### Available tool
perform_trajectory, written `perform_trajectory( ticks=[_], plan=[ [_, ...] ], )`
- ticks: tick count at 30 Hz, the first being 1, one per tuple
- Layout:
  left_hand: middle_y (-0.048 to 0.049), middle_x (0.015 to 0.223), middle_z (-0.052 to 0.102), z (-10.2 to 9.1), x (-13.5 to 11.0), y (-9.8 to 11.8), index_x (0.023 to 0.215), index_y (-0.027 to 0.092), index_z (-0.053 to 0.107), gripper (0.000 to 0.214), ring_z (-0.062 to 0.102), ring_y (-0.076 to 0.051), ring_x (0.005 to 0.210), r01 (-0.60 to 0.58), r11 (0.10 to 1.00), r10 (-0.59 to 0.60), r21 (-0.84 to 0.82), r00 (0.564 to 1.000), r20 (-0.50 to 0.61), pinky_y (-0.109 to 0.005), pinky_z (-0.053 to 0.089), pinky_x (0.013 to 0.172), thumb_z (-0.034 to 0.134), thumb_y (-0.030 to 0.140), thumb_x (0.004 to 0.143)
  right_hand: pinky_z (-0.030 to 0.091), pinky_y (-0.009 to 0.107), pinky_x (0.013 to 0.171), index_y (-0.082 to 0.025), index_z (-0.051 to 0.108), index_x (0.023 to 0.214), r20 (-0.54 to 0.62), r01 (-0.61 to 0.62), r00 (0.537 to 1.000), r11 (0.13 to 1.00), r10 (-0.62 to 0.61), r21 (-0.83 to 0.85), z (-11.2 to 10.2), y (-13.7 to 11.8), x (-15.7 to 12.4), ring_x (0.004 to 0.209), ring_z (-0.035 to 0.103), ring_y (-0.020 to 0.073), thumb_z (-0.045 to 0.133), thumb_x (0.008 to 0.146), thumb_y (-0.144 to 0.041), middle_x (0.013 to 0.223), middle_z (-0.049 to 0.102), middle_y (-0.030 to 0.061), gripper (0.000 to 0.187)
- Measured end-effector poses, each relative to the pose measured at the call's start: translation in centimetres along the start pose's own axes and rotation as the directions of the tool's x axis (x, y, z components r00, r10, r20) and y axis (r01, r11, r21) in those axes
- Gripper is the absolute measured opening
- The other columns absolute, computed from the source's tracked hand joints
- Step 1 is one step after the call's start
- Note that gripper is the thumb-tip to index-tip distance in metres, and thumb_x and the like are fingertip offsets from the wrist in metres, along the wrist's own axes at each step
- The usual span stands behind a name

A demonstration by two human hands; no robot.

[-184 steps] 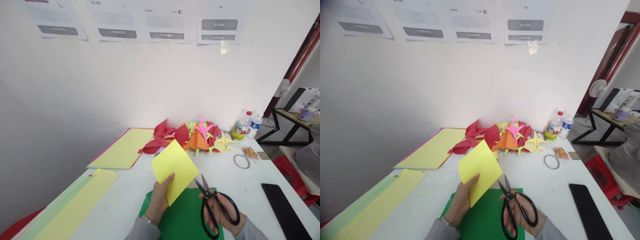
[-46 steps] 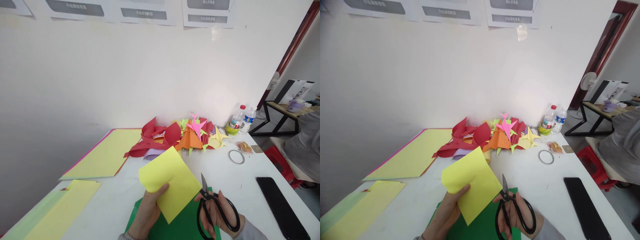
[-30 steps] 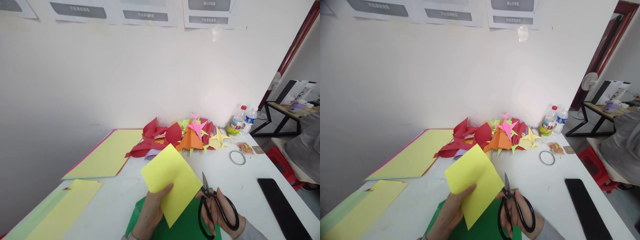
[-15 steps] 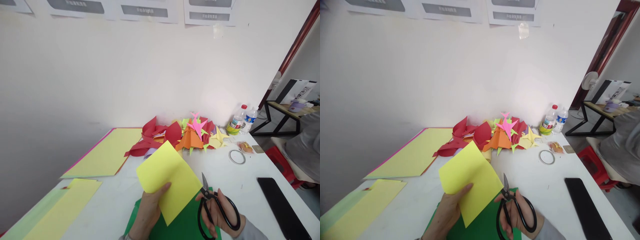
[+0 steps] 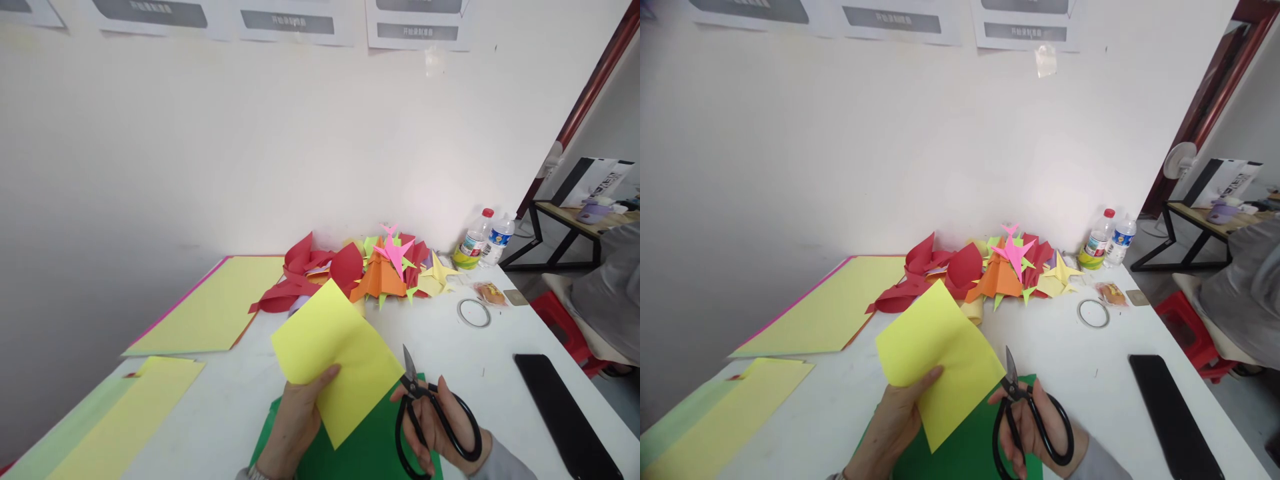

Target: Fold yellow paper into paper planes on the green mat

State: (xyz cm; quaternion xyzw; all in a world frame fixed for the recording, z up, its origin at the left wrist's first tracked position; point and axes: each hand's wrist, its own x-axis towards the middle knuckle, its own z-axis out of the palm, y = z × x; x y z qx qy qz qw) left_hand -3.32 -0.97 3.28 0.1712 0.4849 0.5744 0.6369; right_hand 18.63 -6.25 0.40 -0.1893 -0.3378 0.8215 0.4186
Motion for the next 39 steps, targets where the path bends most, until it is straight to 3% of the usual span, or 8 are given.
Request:
perform_trajectory(
  ticks=[9,14,31,39],
  plan=[
    [-0.009,0.109,0.073,-0.42,0.39,-0.15,0.121,0.022,0.06,0.061,0.07,-0.029,0.098,0.005,1.0,-0.004,-0.018,0.999,0.032,-0.043,0.058,0.088,0.076,0.002,0.066,0.039,0.02,0.033,-0.012,0.06,0.112,-0.001,-0.007,1.0,1.0,0.007,0.004,-0.01,-0.04,0.07,0.035,0.045,0.0088,0.03,0.075,-0.086,0.056,0.059,0.0015,0.088],
    [-0.011,0.108,0.073,-0.24,0.33,-0.03,0.121,0.019,0.06,0.061,0.07,-0.029,0.096,-0.003,1.0,0.004,-0.022,1.0,0.026,-0.044,0.057,0.09,0.075,-0.001,0.066,0.038,0.021,0.032,-0.01,0.059,0.114,0.022,0.047,0.999,0.999,-0.047,0.021,-0.49,0.29,0.08,0.034,0.044,0.0096,0.026,0.078,-0.084,0.056,0.06,0.003,0.088],
    [-0.0113,0.109,0.073,-0.1,0.42,0.55,0.125,0.019,0.058,0.062,0.07,-0.029,0.097,-0.007,1.0,0.007,-0.012,1.0,0.009,-0.042,0.056,0.09,0.07,-0.004,0.068,0.042,0.019,0.034,-0.013,0.062,0.11,0.029,0.014,0.999,1.0,-0.015,0.026,-0.45,0.08,-0.03,0.036,0.047,0.009,0.032,0.078,-0.083,0.058,0.063,0.0034,0.083],
    [-0.0111,0.11,0.073,-0.29,0.58,0.56,0.128,0.02,0.057,0.066,0.071,-0.028,0.094,-0.021,1.0,0.021,-0.022,1.0,0.018,-0.043,0.057,0.09,0.071,-0.004,0.068,0.039,0.02,0.033,-0.008,0.06,0.112,-0.009,0.012,1.0,1.0,-0.011,0.003,-0.53,0.37,-0.22,0.033,0.046,0.0089,0.028,0.077,-0.084,0.055,0.06,0.0035,0.09]
  ],
)
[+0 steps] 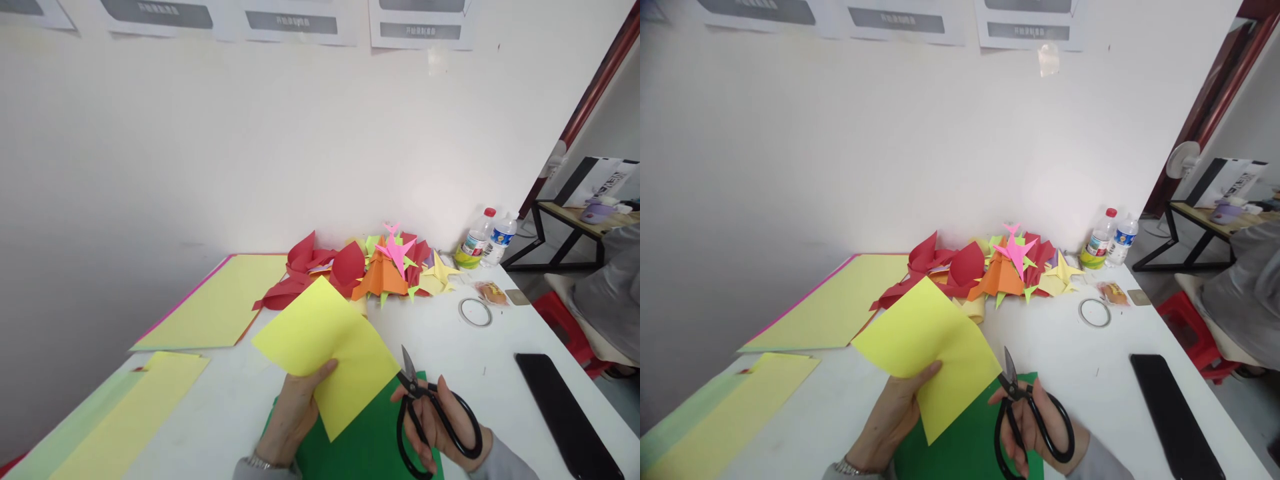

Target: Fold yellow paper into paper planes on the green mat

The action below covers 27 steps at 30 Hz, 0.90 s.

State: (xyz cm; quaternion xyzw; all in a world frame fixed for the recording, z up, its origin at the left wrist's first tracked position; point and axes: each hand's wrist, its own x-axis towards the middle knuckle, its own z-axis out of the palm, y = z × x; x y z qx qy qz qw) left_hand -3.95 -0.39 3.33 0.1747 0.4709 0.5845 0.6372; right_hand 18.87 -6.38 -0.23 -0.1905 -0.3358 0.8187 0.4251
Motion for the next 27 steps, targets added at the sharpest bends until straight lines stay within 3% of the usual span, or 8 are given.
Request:
perform_trajectory(
  ticks=[10,16,27],
  plan=[
    [-0.0108,0.108,0.073,-0.27,0.33,-0.12,0.128,0.021,0.055,0.069,0.071,-0.029,0.094,-0.008,1.0,0.008,-0.001,1.0,0.002,-0.042,0.058,0.086,0.072,-0.004,0.067,0.039,0.02,0.032,-0.007,0.059,0.114,-0.001,-0.006,1.0,1.0,0.006,0.002,0.05,-0.15,0.03,0.033,0.046,0.0088,0.026,0.076,-0.085,0.054,0.059,0.0034,0.093],
    [-0.0107,0.105,0.074,0.02,0.11,-0.08,0.124,0.019,0.058,0.06,0.072,-0.028,0.091,0.026,1.0,-0.026,-0.004,0.999,-0.018,-0.042,0.06,0.084,0.066,-0.006,0.07,0.041,0.021,0.035,-0.011,0.058,0.117,0.06,-0.068,0.996,0.998,0.067,0.007,0.03,-0.19,-0.19,0.035,0.048,0.0097,0.023,0.078,-0.085,0.057,0.062,0.0038,0.091],
    [-0.0112,0.107,0.073,-0.17,-0.03,-0.44,0.123,0.018,0.058,0.064,0.07,-0.03,0.096,0.046,0.999,-0.047,0.016,0.999,0.022,-0.043,0.058,0.088,0.074,-0.001,0.065,0.037,0.021,0.035,-0.011,0.059,0.112,0.051,-0.043,0.998,0.999,0.042,0.021,0.37,-0.54,0.09,0.035,0.046,0.0099,0.024,0.074,-0.088,0.057,0.06,0.0028,0.093]
  ],
)
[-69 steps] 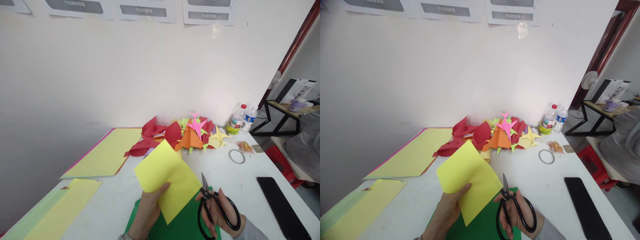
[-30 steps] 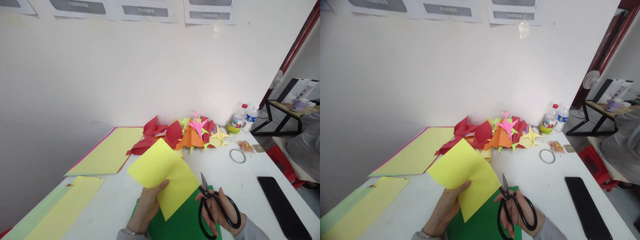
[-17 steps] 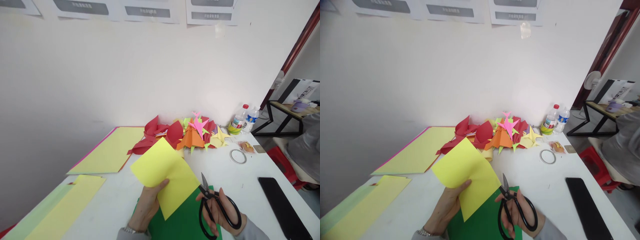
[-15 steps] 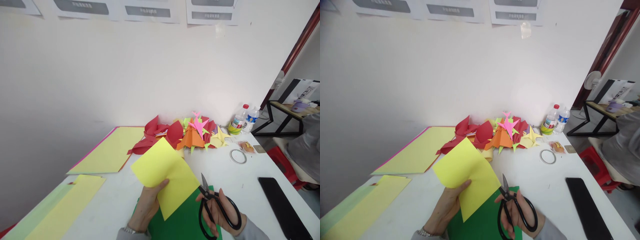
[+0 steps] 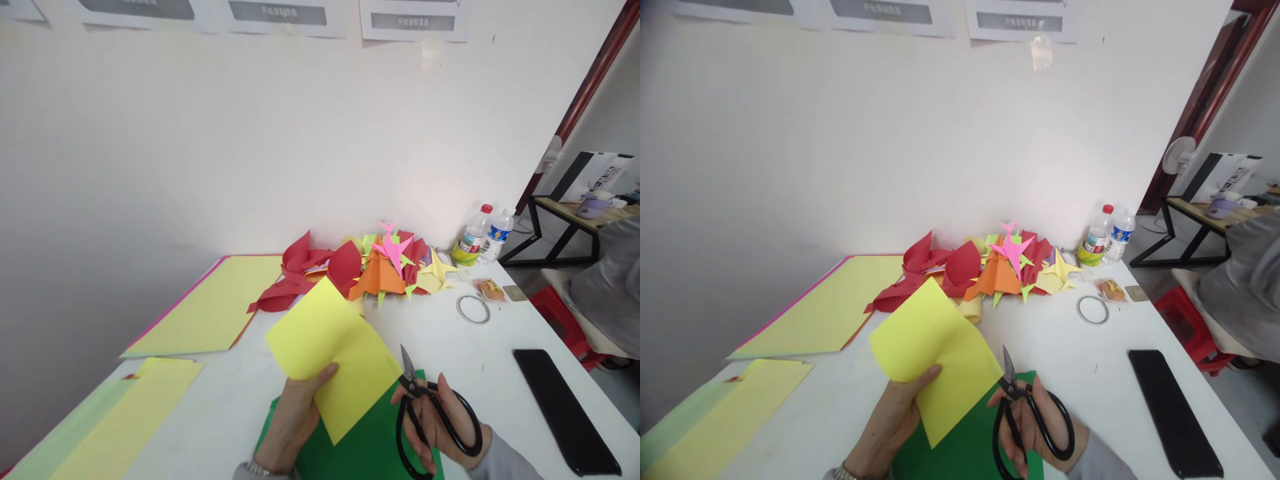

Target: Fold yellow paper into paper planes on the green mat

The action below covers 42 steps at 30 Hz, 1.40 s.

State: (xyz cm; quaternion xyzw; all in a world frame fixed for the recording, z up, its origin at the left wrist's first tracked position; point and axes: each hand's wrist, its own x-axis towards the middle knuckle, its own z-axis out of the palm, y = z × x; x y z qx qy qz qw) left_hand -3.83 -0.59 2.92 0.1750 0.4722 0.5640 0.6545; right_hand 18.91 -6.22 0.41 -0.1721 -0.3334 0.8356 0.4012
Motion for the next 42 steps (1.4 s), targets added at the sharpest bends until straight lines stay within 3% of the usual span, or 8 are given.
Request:
perform_trajectory(
  ticks=[15,24,32,42],
  plan=[
    [-0.0119,0.109,0.073,-0.72,0.44,0.34,0.13,0.018,0.053,0.08,0.069,-0.032,0.098,0.015,1.0,-0.014,-0.015,0.999,0.034,-0.044,0.058,0.088,0.083,0.005,0.057,0.038,0.02,0.033,-0.008,0.06,0.115,0.031,0.011,0.999,1.0,-0.01,-0.017,-0.67,-0.05,-0.34,0.031,0.046,0.009,0.019,0.079,-0.083,0.056,0.061,0.0044,0.093],
    [-0.0142,0.11,0.072,-0.59,0.29,0.4,0.131,0.018,0.053,0.077,0.071,-0.032,0.094,0.025,1.0,-0.025,-0.001,0.999,0.023,-0.044,0.058,0.086,0.078,0.001,0.06,0.038,0.02,0.034,-0.007,0.06,0.114,0.003,-0.025,1.0,0.997,0.026,-0.079,-0.38,-0.26,-0.66,0.034,0.046,0.0086,0.021,0.077,-0.085,0.055,0.06,0.0042,0.094],
    [-0.0136,0.111,0.072,-0.02,-0.04,-0.18,0.132,0.018,0.052,0.084,0.07,-0.033,0.097,0.069,0.998,-0.069,0.0,0.995,0.068,-0.043,0.058,0.087,0.084,0.009,0.056,0.039,0.021,0.034,-0.009,0.049,0.13,0.026,-0.028,0.999,0.999,0.03,-0.039,-0.68,0.26,-0.57,0.033,0.047,0.0097,0.018,0.077,-0.085,0.057,0.061,0.004,0.098],
    [-0.0127,0.106,0.074,0.09,-0.3,0.42,0.129,0.018,0.054,0.081,0.07,-0.033,0.096,0.036,0.999,-0.036,-0.008,0.999,0.016,-0.044,0.058,0.087,0.082,0.004,0.055,0.038,0.019,0.034,-0.01,0.049,0.128,0.005,0.001,1.0,0.999,-0.001,-0.054,-0.41,-0.16,-0.49,0.034,0.047,0.0096,0.02,0.079,-0.083,0.056,0.061,0.0028,0.092]
  ],
)
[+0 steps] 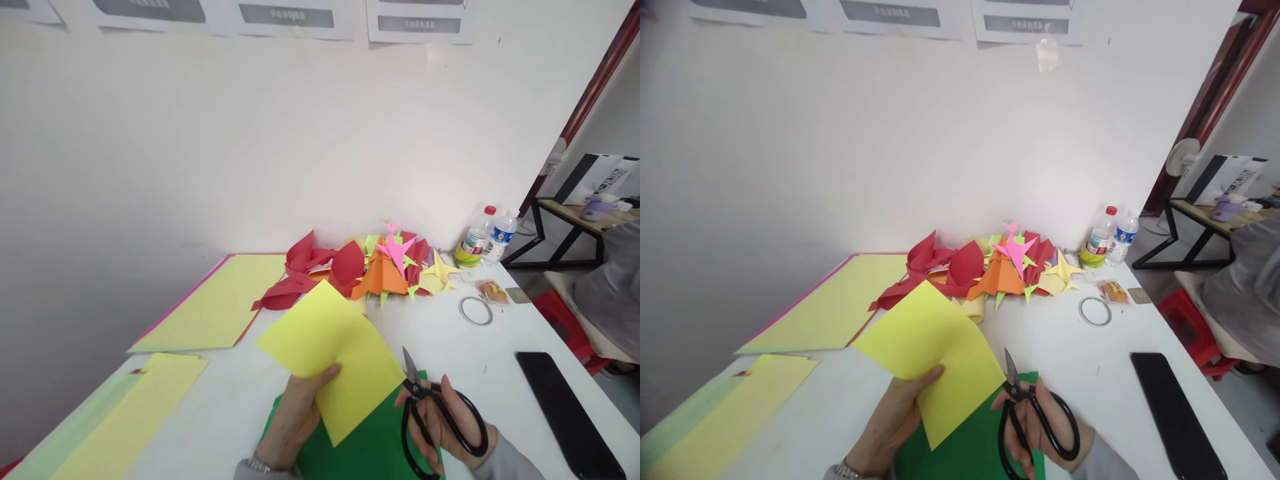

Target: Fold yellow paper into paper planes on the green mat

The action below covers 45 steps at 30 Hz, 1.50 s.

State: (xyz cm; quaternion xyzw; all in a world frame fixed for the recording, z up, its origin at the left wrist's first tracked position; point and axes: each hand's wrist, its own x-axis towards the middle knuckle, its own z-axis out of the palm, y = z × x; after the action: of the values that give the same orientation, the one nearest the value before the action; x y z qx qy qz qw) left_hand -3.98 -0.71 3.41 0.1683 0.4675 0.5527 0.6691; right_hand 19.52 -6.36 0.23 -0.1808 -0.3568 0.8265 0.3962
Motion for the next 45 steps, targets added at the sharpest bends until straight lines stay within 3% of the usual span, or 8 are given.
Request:
perform_trajectory(
  ticks=[7,16,21,28,34,45],
  plan=[
    [-0.0122,0.109,0.073,-0.3,0.2,0.3,0.129,0.018,0.054,0.079,0.069,-0.032,0.098,0.003,1.0,-0.003,-0.006,1.0,0.0,-0.044,0.057,0.089,0.081,0.004,0.056,0.038,0.019,0.032,-0.006,0.06,0.11,-0.008,-0.014,1.0,1.0,0.014,0.001,0.0,-0.2,-0.1,0.032,0.046,0.0087,0.02,0.078,-0.084,0.054,0.06,0.0041,0.093],
    [-0.0124,0.106,0.074,-0.1,0.0,-0.5,0.13,0.018,0.054,0.078,0.071,-0.032,0.094,0.059,0.998,-0.06,0.013,0.997,0.055,-0.045,0.057,0.088,0.082,0.007,0.058,0.04,0.02,0.033,-0.012,0.042,0.136,0.025,-0.047,0.999,0.999,0.047,-0.016,0.5,-0.1,0.3,0.032,0.047,0.0099,0.037,0.073,-0.086,0.056,0.064,0.004,0.098],
    [-0.0121,0.106,0.074,-0.1,-0.1,-1.0,0.131,0.019,0.052,0.08,0.071,-0.032,0.094,0.075,0.997,-0.076,0.023,0.994,0.073,-0.045,0.057,0.087,0.083,0.007,0.058,0.039,0.022,0.035,-0.014,0.032,0.143,0.022,-0.029,0.999,1.0,0.029,0.0,0.6,-0.2,0.5,0.032,0.047,0.0113,0.035,0.076,-0.084,0.056,0.064,0.0027,0.097],
    [-0.0143,0.108,0.073,-0.3,0.0,-0.7,0.134,0.016,0.049,0.088,0.07,-0.034,0.095,0.057,0.998,-0.059,0.028,0.996,0.074,-0.044,0.057,0.087,0.086,0.011,0.054,0.036,0.02,0.035,-0.014,0.036,0.138,0.004,0.013,1.0,0.999,-0.013,-0.035,0.6,-0.1,0.2,0.032,0.047,0.0097,0.031,0.077,-0.085,0.055,0.062,0.0011,0.094],
    [-0.0136,0.108,0.073,-0.4,0.2,-0.7,0.134,0.018,0.05,0.085,0.07,-0.033,0.096,0.045,0.998,-0.047,0.035,0.996,0.081,-0.044,0.057,0.088,0.085,0.011,0.057,0.04,0.02,0.035,-0.015,0.023,0.146,-0.018,0.009,1.0,0.999,-0.01,-0.041,0.5,-0.1,0.3,0.034,0.049,0.0103,0.034,0.075,-0.085,0.057,0.064,0.0018,0.1],
    [-0.0123,0.108,0.073,0.1,-0.1,-0.4,0.134,0.019,0.051,0.088,0.069,-0.033,0.097,0.026,1.0,-0.026,0.011,0.998,0.054,-0.043,0.056,0.089,0.085,0.01,0.054,0.04,0.02,0.034,-0.015,0.014,0.15,-0.013,0.03,0.999,0.999,-0.03,-0.026,0.2,-0.1,0.4,0.033,0.049,0.011,0.036,0.077,-0.083,0.057,0.065,0.002,0.102]
  ],
)
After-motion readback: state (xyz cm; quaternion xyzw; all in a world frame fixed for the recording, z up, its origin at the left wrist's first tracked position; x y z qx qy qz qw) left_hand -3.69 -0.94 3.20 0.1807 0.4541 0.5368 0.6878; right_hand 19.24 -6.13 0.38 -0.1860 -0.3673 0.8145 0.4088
